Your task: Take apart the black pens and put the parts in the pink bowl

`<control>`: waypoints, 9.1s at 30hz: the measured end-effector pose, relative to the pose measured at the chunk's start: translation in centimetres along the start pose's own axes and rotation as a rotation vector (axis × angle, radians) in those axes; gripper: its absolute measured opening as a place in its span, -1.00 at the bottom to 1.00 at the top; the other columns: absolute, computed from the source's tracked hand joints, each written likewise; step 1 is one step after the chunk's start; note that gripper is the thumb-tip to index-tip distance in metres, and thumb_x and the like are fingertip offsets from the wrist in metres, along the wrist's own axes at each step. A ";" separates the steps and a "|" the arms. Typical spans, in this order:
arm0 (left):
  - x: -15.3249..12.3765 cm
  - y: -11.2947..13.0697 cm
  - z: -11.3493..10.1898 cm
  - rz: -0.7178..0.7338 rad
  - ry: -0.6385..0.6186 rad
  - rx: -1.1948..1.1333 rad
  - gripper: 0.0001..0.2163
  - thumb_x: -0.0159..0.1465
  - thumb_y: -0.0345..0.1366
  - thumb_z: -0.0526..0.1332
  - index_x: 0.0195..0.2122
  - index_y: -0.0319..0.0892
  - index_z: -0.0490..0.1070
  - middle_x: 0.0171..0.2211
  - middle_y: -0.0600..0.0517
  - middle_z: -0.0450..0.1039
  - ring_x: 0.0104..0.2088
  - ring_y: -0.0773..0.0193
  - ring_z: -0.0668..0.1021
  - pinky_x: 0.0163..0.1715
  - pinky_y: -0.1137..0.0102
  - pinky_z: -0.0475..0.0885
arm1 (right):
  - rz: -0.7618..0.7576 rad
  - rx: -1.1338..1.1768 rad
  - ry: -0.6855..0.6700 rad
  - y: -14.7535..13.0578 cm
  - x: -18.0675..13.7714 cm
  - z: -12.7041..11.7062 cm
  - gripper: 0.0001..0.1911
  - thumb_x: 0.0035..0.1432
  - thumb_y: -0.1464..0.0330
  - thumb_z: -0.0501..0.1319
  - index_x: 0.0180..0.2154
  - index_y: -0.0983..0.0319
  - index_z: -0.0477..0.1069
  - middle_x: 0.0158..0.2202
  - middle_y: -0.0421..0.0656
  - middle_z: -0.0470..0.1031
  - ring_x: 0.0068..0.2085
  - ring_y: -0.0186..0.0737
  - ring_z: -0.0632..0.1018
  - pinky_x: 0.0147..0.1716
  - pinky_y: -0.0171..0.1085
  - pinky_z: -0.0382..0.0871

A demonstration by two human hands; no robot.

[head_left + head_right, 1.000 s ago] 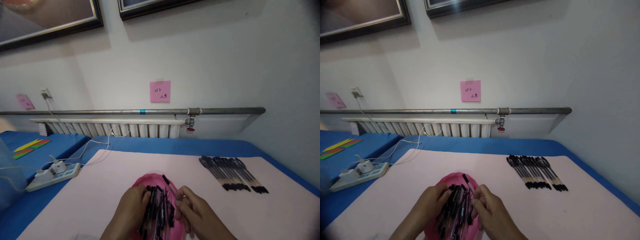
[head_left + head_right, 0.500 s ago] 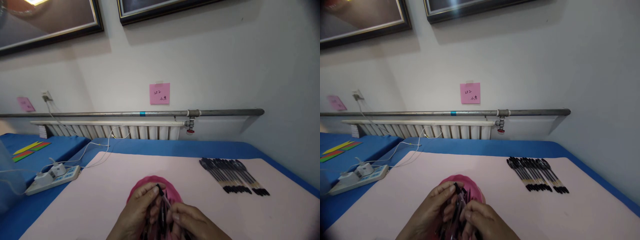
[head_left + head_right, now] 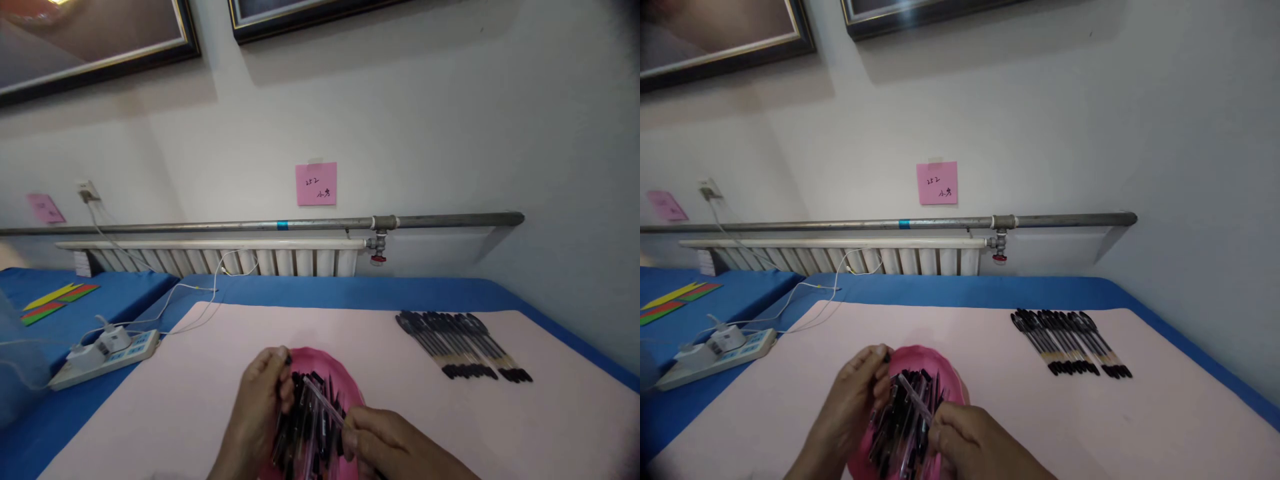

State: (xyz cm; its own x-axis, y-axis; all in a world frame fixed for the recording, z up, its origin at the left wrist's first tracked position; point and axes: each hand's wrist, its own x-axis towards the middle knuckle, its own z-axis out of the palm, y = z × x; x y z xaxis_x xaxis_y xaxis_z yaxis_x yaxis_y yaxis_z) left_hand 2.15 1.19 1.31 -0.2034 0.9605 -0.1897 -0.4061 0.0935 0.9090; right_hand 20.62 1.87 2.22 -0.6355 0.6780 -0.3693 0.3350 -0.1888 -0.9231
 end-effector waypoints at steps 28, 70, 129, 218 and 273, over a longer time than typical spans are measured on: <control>-1.1 -1.2 1.7 -0.085 -0.241 -0.118 -0.74 0.10 -0.13 0.30 -0.43 -0.20 0.31 -0.70 0.28 0.04 -0.73 0.58 0.04 -0.76 0.59 -0.07 | 0.027 0.588 -0.011 0.9 0.7 0.5 -0.71 0.07 0.17 0.16 -0.44 0.30 0.34 -0.65 -0.27 0.37 -0.74 -0.57 0.21 -0.73 -0.49 -0.08; 0.5 -1.5 -1.7 -0.066 -0.195 0.939 -0.82 0.05 -0.23 0.15 -0.61 -0.13 0.18 -0.64 0.16 0.25 -0.58 0.35 0.35 -0.57 0.46 0.16 | -0.355 -0.830 0.564 2.4 1.0 -2.2 -0.77 0.11 0.52 -0.01 -0.31 0.21 0.38 -0.33 -0.15 0.43 -0.31 -0.24 0.46 -0.32 -0.30 0.30; -0.6 -1.1 1.1 -0.113 -0.286 -0.162 -0.80 0.12 -0.19 0.29 -0.37 -0.24 0.45 -0.68 0.23 0.10 -0.73 0.57 0.08 -0.77 0.59 -0.03 | -0.087 0.328 0.036 1.4 0.7 0.1 -0.85 -0.15 0.33 0.22 -0.53 0.21 0.25 -0.69 -0.39 0.12 -0.65 -0.48 0.08 -0.61 -0.38 -0.16; 0.6 0.2 -1.8 -0.041 -0.048 0.518 -0.70 0.00 -0.06 0.31 -0.56 -0.20 0.34 -0.69 0.19 0.22 -0.69 0.47 0.19 -0.69 0.52 0.03 | -0.073 0.350 0.312 -0.1 0.4 -0.1 -0.88 -0.03 0.33 0.02 -0.55 0.19 0.17 -0.73 -0.38 0.17 -0.74 -0.51 0.11 -0.72 -0.43 -0.19; -1.2 -1.0 1.6 0.008 -0.257 -0.029 -0.70 0.25 -0.15 0.13 -0.56 -0.19 0.22 -0.78 0.20 0.18 -0.73 0.51 0.17 -0.67 0.54 0.02 | -0.176 0.542 0.255 2.3 1.6 1.9 -0.62 -0.02 0.07 0.28 -0.53 0.24 0.29 -0.67 -0.34 0.26 -0.67 -0.53 0.20 -0.67 -0.46 -0.07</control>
State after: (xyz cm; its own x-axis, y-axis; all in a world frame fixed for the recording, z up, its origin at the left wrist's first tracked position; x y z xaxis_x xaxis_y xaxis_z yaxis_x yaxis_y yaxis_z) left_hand 4.19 0.34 1.20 0.0244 0.9966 -0.0787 -0.4311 0.0815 0.8986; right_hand 19.13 1.16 -0.72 -0.4408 0.8672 -0.2317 -0.2024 -0.3475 -0.9156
